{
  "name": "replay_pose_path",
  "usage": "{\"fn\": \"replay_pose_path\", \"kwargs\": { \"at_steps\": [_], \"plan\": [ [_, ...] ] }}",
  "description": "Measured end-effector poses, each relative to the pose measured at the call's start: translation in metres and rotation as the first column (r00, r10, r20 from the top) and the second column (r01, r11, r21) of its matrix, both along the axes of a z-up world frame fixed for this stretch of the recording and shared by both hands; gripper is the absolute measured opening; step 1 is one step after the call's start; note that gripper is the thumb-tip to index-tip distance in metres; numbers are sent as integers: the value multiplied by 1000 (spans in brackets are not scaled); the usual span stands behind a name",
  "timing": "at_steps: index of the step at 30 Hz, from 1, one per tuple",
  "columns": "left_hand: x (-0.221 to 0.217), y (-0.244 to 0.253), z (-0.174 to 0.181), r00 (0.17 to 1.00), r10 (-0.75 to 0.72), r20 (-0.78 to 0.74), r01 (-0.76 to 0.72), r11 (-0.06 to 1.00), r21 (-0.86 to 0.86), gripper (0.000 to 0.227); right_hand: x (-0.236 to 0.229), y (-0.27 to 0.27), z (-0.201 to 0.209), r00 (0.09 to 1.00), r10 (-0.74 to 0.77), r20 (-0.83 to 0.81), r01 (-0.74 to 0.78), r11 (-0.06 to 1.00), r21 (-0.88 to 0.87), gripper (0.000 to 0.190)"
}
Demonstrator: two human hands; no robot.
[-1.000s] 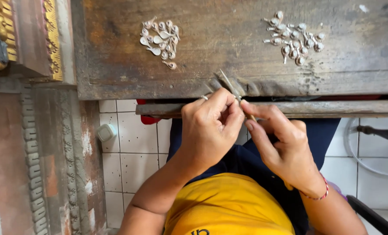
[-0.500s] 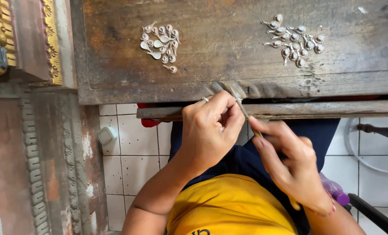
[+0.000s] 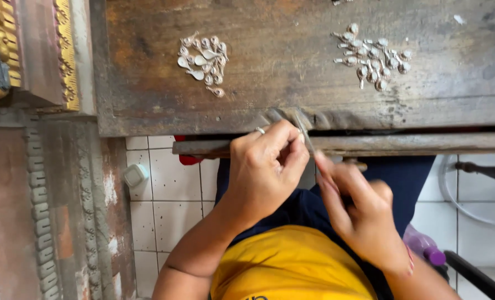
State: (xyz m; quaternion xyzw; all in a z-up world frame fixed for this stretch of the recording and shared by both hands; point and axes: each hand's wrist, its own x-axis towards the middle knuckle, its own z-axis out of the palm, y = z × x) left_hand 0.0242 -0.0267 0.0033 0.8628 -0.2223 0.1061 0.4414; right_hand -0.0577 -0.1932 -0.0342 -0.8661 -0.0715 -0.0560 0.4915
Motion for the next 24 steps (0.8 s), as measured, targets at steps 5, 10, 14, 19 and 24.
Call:
{"fn": "replay_pose_path", "kwargs": {
  "at_steps": [5, 10, 14, 19, 24],
  "plan": [
    [-2, 3, 3, 1000, 2, 18, -3, 999, 41, 18, 29, 3, -2, 990, -35, 138, 41, 998, -39, 33],
    [-9, 11, 16, 980, -127, -156, 119, 991, -63, 19, 30, 5, -12, 979, -184, 90, 165, 968, 191, 17],
    [-13, 9, 12, 892, -290, -346, 175, 929, -328, 14, 26, 11, -15, 975, -185, 126, 150, 959, 242, 8],
    [-26, -3, -3, 883, -231, -409, -30, 841, -539, 10, 24, 15, -9, 955, -212, 207, 168, 963, 210, 6],
    [-35, -9, -10, 970, -111, -217, -5, 881, -474, 15, 20, 13, -15, 895, -261, 362, 273, 962, 20, 8]
  ]
}}
